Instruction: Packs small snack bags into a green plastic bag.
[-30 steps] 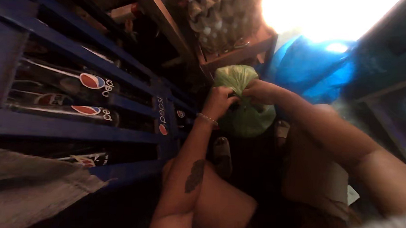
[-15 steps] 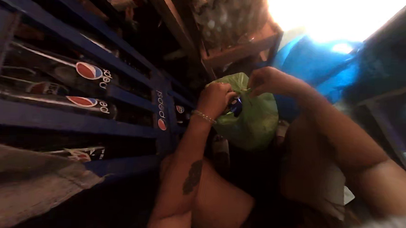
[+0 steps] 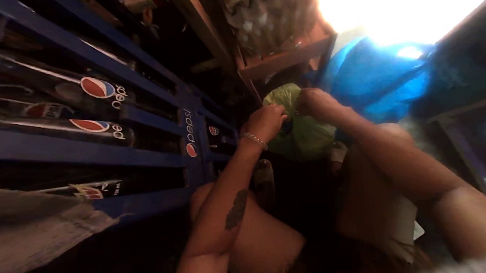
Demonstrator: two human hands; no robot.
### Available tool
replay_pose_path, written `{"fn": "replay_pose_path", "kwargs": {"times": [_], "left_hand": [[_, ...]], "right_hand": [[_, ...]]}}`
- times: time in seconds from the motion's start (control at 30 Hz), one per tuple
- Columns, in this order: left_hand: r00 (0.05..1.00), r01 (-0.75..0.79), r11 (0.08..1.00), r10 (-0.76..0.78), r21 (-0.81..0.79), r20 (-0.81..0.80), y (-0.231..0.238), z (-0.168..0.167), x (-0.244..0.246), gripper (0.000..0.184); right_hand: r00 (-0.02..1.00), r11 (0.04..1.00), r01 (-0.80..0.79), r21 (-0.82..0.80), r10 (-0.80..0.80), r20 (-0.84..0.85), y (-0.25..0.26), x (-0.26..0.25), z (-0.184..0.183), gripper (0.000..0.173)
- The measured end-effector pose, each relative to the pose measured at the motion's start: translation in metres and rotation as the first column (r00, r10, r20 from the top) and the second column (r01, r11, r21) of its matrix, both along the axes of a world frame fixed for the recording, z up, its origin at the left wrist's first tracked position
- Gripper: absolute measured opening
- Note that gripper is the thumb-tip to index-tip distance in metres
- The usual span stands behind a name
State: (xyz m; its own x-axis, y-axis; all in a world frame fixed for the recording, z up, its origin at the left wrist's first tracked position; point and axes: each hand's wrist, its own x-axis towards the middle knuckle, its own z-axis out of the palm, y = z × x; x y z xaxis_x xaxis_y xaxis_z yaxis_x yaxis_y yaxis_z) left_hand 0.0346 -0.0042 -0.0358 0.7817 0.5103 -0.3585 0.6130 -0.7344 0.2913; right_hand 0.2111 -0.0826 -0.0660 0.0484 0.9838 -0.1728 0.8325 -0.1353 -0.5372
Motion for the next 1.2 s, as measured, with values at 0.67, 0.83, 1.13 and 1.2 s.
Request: {"fn": "replay_pose_path", "kwargs": {"times": [0.67,0.83,1.13,1.2], "left_hand": [[0.402,-0.554,0.072,0.896,-0.829,-0.19,-0.024,-0.129,-0.004,0.035],[0.458,-0.526,0.117,0.873,-0.842,-0.165,-0.025,-0.131,-0.009,0.036],[0.787,-0.494,0.631,0.617,-0.599,0.001,-0.047,-0.133,0.008,0.033],[0.809,-0.493,0.632,0.585,-0.597,-0.049,-0.052,-0.124,0.008,0.032]], "right_hand": [[0.985,0.966,-0.131,-0.221,0.102,-0.138,0.003,-0.06,-0.073,0.031],[0.977,0.94,-0.172,-0.296,0.124,-0.175,0.008,-0.062,-0.063,0.039],[0.949,0.835,0.037,-0.548,-0.201,-0.241,0.025,-0.027,-0.084,0.044],[0.939,0.81,0.026,-0.586,-0.221,-0.264,0.023,-0.027,-0.089,0.038]]}}
